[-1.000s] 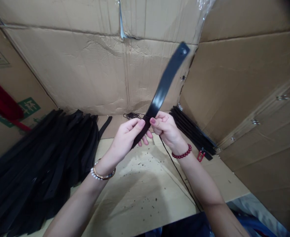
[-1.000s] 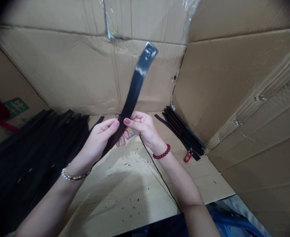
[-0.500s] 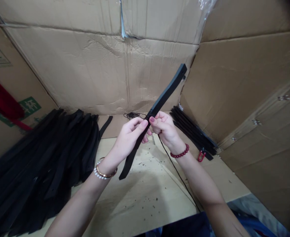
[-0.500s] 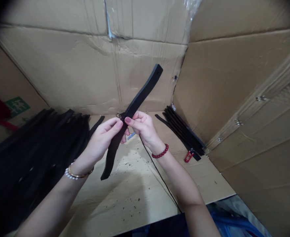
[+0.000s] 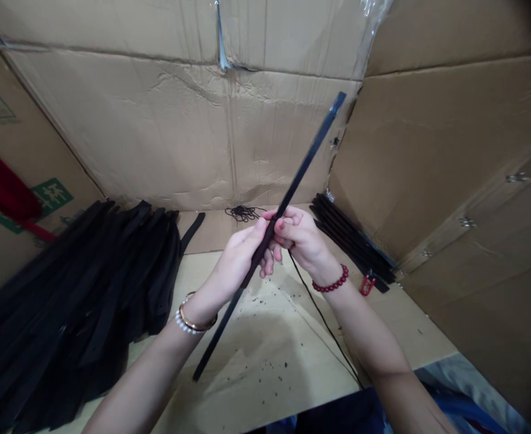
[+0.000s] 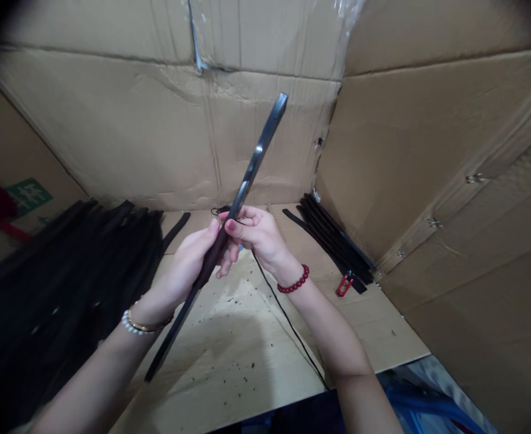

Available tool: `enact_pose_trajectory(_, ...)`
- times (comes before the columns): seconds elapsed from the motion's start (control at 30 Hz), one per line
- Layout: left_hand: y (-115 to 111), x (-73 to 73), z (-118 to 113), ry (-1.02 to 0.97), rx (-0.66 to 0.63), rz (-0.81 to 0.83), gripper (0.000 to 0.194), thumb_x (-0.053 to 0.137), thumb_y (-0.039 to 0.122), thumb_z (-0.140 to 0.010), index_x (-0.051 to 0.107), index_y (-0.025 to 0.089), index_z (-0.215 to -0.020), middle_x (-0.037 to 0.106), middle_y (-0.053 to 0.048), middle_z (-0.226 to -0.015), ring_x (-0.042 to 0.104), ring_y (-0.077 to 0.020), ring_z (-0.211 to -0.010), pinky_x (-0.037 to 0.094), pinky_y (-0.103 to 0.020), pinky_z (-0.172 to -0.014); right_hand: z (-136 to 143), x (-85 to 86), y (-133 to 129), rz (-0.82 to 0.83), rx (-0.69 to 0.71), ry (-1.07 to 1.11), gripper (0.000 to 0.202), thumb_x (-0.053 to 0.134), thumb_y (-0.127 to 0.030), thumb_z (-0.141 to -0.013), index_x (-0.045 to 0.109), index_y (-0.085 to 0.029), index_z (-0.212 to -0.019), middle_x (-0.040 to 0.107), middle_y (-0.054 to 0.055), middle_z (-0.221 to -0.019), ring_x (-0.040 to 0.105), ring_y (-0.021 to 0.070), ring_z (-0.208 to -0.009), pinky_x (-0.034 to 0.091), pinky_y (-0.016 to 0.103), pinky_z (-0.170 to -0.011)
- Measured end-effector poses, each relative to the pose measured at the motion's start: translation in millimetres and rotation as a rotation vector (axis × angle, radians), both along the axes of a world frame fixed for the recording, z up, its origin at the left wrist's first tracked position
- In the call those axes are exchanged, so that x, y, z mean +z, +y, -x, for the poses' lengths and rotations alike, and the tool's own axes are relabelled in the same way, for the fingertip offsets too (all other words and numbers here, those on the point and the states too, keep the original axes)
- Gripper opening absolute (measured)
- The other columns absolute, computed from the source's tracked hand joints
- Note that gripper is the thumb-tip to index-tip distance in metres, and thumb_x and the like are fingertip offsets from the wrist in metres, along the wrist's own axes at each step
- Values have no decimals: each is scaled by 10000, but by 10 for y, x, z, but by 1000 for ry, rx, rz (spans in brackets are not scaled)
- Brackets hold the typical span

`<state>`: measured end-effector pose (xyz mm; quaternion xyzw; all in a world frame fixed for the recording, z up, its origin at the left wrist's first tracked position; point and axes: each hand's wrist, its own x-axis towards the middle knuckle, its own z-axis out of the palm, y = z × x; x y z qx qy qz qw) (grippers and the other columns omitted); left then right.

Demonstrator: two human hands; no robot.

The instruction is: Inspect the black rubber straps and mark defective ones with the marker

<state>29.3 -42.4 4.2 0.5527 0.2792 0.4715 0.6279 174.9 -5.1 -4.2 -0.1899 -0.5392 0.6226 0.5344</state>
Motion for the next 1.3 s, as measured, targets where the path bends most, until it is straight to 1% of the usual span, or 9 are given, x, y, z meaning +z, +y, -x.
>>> enact_pose_trajectory(0.17,-38,17,15,140,207,-200,357,563,442,-953,624,114,-824,655,-39,-697,579,-82,-522,475,-187,-512,41,-10,15,-16,-26,45,309,881,-330,-684,630,-151,-708,631,-28,-500,567,92,-379,387,188,-357)
enact_pose_trajectory(0.33,-70,77,81,-9,-73,4,488,369,519,-1010,607,144,-809,622,-13,-583,494,-72,-376,379,-171,-357,22,-37,-2,-21,-7,42,377,862,-441,-688,610,-161,-686,568,-48,-441,341,20,-314,185,174,-333)
enact_pose_trajectory(0.47,-50,82,111,-2,-245,144,570,305,591,-1000,606,153,-794,559,7,-455,410,-69,-282,311,-165,-296,2,-39,-11,-27,94,-34,424,828,-525,-704,684,-160,-863,471,-85,-426,250,25,-342,108,206,-356)
enact_pose_trajectory(0.57,-26,54,99,76,-136,104,568,352,636,-970,591,156,-783,571,-1,-466,464,-90,-306,346,-180,-308,12,-28,0,-22,33,-31,449,867,-507,-651,679,-150,-848,459,-90,-443,268,24,-349,112,207,-356)
enact_pose_trajectory(0.73,-13,11,29,90,98,-79,451,555,576,-920,576,140,-808,564,16,-624,484,-45,-448,365,-148,-414,56,-12,18,24,-74,-4,398,882,-423,-653,577,-168,-682,583,-43,-484,475,60,-371,283,187,-365)
enact_pose_trajectory(0.87,-25,29,29,-49,-44,90,480,468,577,-960,577,140,-796,445,55,-545,340,-19,-374,260,-138,-369,63,-18,-6,-3,-121,22,415,872,-412,-674,528,-179,-663,601,-40,-456,387,28,-345,200,169,-360)
enact_pose_trajectory(1.03,-20,48,92,-128,-267,262,605,303,622,-980,606,147,-760,433,36,-457,349,-47,-298,263,-159,-326,64,-43,-43,-25,-6,-17,367,795,-487,-759,605,-174,-778,631,-33,-490,302,24,-332,142,198,-362)
enact_pose_trajectory(1.2,-15,29,84,-147,-242,307,680,339,733,-901,539,159,-595,244,71,-404,236,-39,-282,184,-169,-316,103,-35,-88,-3,1,-66,392,818,-493,-720,628,-161,-807,668,-7,-511,250,17,-335,99,209,-366)
enact_pose_trajectory(1.3,-30,37,69,-168,-201,299,627,369,672,-920,523,162,-591,214,79,-425,189,-30,-305,164,-161,-327,128,-22,-121,8,-36,-33,367,811,-468,-738,622,-164,-821,681,-3,-520,207,12,-341,98,203,-364)
